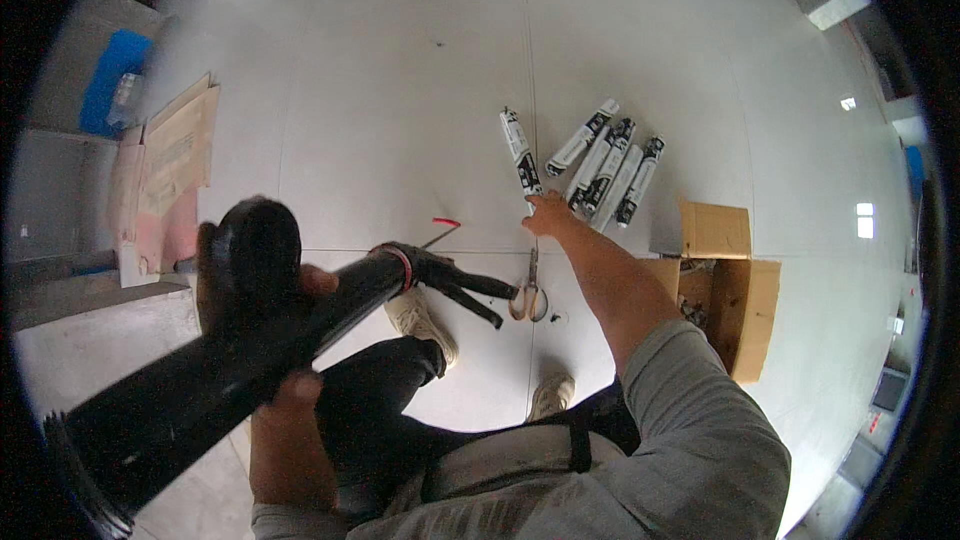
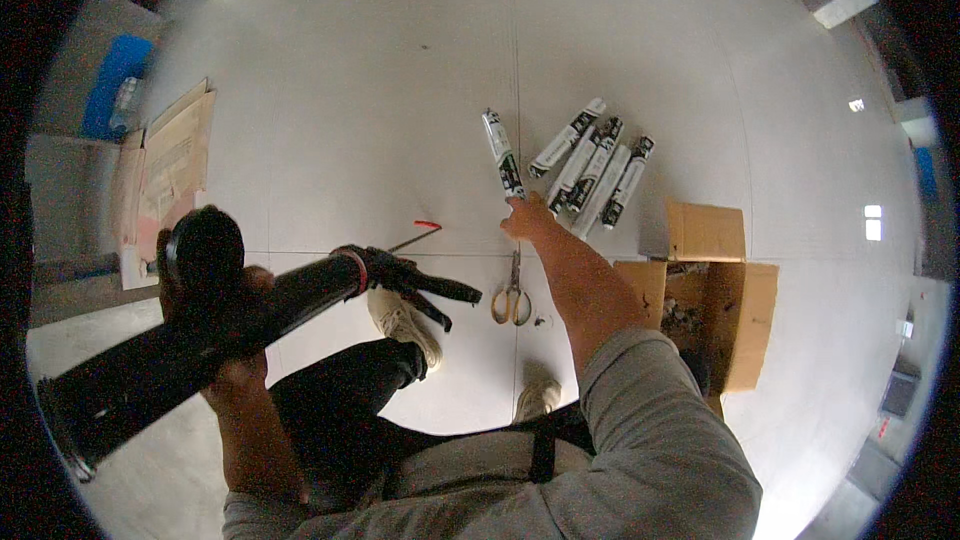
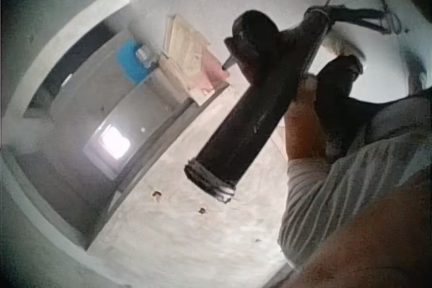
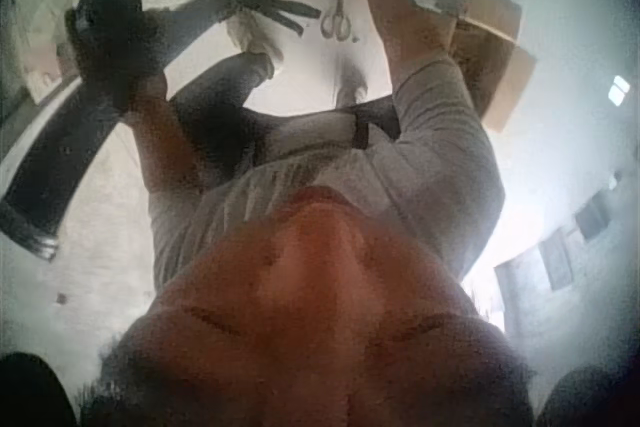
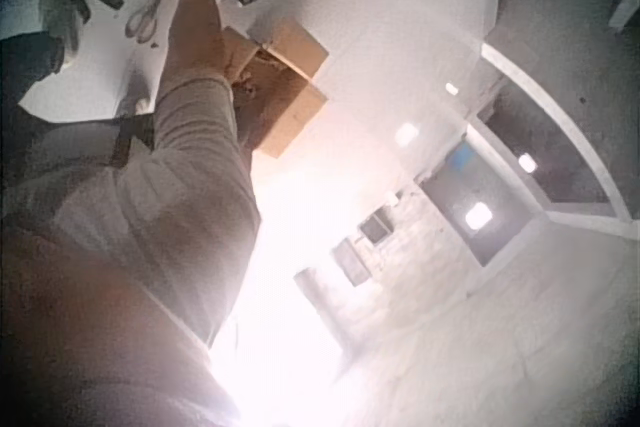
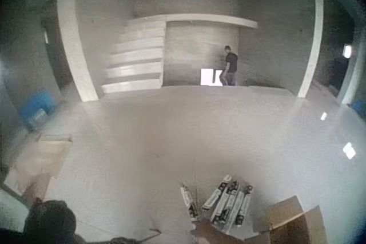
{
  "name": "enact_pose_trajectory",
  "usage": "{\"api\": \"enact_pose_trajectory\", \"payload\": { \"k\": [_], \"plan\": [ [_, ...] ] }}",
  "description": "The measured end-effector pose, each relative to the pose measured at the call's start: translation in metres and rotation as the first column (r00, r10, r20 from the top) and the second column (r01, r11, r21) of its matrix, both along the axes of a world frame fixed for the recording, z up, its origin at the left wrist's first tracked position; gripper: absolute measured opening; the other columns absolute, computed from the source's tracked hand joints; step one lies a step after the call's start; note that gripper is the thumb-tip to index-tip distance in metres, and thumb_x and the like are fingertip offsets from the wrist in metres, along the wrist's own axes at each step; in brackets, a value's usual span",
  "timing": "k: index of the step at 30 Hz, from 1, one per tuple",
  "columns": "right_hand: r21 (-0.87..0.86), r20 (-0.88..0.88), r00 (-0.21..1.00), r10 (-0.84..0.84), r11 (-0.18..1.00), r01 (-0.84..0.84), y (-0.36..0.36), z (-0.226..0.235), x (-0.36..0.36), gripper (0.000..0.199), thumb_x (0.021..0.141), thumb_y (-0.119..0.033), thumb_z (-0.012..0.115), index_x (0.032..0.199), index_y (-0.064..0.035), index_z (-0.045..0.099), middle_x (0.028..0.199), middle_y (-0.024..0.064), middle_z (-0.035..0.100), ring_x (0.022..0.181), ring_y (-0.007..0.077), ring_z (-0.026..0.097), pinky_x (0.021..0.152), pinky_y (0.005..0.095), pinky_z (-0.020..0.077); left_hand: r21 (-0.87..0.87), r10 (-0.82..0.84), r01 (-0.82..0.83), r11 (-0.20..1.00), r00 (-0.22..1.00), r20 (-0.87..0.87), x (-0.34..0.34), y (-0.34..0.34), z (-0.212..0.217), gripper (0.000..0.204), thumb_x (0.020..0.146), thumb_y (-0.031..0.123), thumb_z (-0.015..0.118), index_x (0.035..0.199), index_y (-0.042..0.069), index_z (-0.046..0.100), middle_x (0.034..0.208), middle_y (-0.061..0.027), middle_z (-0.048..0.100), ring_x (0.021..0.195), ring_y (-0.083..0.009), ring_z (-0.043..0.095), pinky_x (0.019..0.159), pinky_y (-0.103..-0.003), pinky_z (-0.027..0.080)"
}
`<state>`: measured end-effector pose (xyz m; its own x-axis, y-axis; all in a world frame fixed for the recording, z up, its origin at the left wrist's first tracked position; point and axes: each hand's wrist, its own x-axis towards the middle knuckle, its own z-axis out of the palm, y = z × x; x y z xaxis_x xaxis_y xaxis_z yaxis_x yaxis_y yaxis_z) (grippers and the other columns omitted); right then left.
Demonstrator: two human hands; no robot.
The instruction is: The person prepares a caulking gun by removing the nozzle cap, inserting a sealant cartridge, cutting the tip, and attaching a nozzle. They then apply sealant along the bottom edge of a window frame.
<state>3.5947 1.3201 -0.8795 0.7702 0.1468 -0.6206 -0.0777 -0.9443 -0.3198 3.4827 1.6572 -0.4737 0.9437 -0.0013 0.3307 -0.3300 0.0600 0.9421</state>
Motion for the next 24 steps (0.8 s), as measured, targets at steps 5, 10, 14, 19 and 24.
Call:
{"api": "enact_pose_trajectory", "payload": {
  "k": [5, 10, 14, 19, 24],
  "plan": [
    [-0.081, 0.001, 0.999, 0.039, 0.996, -0.039, 0.016, -0.034, 0.004, 0.071, 0.087, -0.049, 0.065, 0.151, -0.0205, 0.049, 0.150, 0.0329, 0.042, 0.142, 0.0471, 0.038, 0.118, 0.0532, 0.0357, -0.148, 0.168, -0.180, 0.972, 0.981, -0.095, -0.006, -0.019, 0.009, 0.114, 0.075, 0.038, 0.091, 0.158, 0.005, 0.022, 0.120, -0.0217, 0.068, 0.104, -0.0306, 0.071, 0.087, -0.047, 0.063],
    [0.124, 0.220, 0.972, -0.079, 0.991, 0.052, 0.014, -0.031, -0.014, 0.048, 0.090, -0.038, 0.068, 0.130, -0.0127, 0.061, 0.121, 0.0298, 0.061, 0.110, 0.0457, 0.061, 0.095, 0.0556, 0.0513, 0.013, 0.054, -0.053, 0.999, 0.994, -0.094, -0.001, -0.001, 0.014, 0.111, 0.072, 0.045, 0.092, 0.156, 0.006, 0.030, 0.128, -0.0212, 0.065, 0.107, -0.0304, 0.070, 0.091, -0.046, 0.060],
    [0.533, 0.095, 0.807, -0.583, 0.715, 0.453, 0.040, 0.022, -0.052, 0.063, 0.091, -0.038, 0.067, 0.141, -0.0066, 0.045, 0.108, 0.0283, 0.066, 0.096, 0.0462, 0.067, 0.084, 0.0527, 0.0533, -0.045, 0.073, -0.076, 0.996, 0.996, -0.058, 0.009, -0.008, 0.009, 0.106, 0.075, 0.042, 0.091, 0.154, 0.002, 0.032, 0.119, -0.0212, 0.069, 0.106, -0.0328, 0.070, 0.093, -0.048, 0.059],
    [0.392, -0.853, 0.225, -0.472, -0.293, 0.872, 0.018, 0.109, -0.068, 0.030, 0.089, -0.030, 0.067, 0.108, -0.0080, 0.062, 0.083, 0.0097, 0.064, 0.069, 0.0223, 0.063, 0.051, 0.0327, 0.0461, -0.018, 0.031, -0.031, 0.999, 0.999, -0.026, 0.020, -0.022, 0.007, 0.099, 0.084, 0.013, 0.080, 0.162, 0.010, 0.019, 0.110, -0.0184, 0.071, 0.102, -0.0265, 0.072, 0.088, -0.041, 0.061],
    [0.644, -0.746, 0.519, -0.417, -0.253, 0.722, -0.006, 0.181, -0.076, 0.031, 0.092, -0.032, 0.065, 0.109, -0.0058, 0.063, 0.084, 0.0085, 0.064, 0.070, 0.0218, 0.064, 0.052, 0.0328, 0.0474, -0.006, -0.047, 0.047, 0.999, 0.997, -0.064, 0.032, -0.038, 0.002, 0.098, 0.079, -0.002, 0.070, 0.163, 0.010, 0.021, 0.125, -0.0151, 0.064, 0.108, -0.0242, 0.069, 0.087, -0.038, 0.059]
  ]
}}
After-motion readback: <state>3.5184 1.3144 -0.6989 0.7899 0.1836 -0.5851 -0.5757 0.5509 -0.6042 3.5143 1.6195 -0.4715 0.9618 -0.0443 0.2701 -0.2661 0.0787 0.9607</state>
